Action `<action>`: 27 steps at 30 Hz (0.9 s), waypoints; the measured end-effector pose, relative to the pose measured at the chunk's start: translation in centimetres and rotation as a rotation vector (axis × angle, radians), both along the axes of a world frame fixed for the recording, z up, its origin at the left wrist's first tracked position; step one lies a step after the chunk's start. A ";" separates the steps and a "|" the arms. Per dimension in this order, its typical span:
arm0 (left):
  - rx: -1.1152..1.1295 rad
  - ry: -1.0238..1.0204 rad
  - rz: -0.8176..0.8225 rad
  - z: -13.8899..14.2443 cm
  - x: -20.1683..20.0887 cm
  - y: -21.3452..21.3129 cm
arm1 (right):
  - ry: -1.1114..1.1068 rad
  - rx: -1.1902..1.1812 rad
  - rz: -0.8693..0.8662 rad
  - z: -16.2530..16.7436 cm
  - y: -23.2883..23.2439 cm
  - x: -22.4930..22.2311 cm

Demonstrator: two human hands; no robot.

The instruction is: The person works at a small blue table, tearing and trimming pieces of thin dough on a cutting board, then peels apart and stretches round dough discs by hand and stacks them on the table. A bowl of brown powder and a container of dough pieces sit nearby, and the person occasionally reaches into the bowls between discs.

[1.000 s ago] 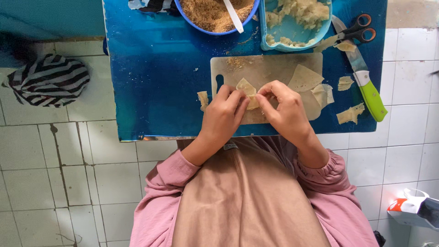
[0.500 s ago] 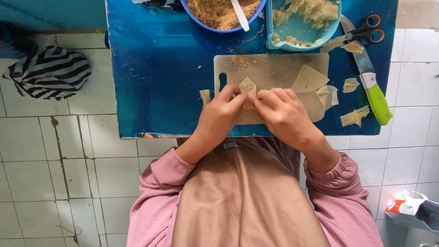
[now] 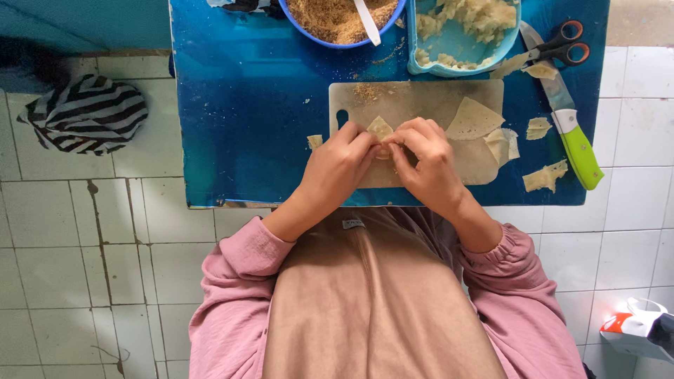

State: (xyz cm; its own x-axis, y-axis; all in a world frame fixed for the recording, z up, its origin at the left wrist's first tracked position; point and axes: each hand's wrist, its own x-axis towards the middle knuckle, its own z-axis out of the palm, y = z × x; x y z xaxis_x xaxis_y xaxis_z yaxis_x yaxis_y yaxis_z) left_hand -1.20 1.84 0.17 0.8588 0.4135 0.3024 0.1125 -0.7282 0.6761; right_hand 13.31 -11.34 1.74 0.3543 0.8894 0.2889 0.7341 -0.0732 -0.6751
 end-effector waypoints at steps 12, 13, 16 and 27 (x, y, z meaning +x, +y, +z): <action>-0.148 -0.010 -0.068 1.2 -0.4 1.0 | -0.009 0.001 -0.040 -0.1 0.3 -0.2; -0.143 -0.006 -0.041 1.2 -0.3 0.8 | 0.006 -0.014 -0.057 -0.3 0.4 -0.2; -0.146 0.038 0.038 1.0 0.0 0.2 | 0.144 -0.026 -0.071 -0.3 0.7 0.0; 0.208 -0.017 -0.031 0.3 -0.6 0.4 | -0.382 0.068 0.098 0.5 -0.1 0.1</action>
State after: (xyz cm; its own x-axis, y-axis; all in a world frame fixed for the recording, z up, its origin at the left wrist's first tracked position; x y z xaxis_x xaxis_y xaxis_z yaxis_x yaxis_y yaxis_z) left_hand -1.78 2.22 0.48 0.8639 0.3145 0.3934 0.0778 -0.8551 0.5126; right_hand 13.40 -11.48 2.27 0.1246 0.8878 0.4430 0.9346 0.0449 -0.3528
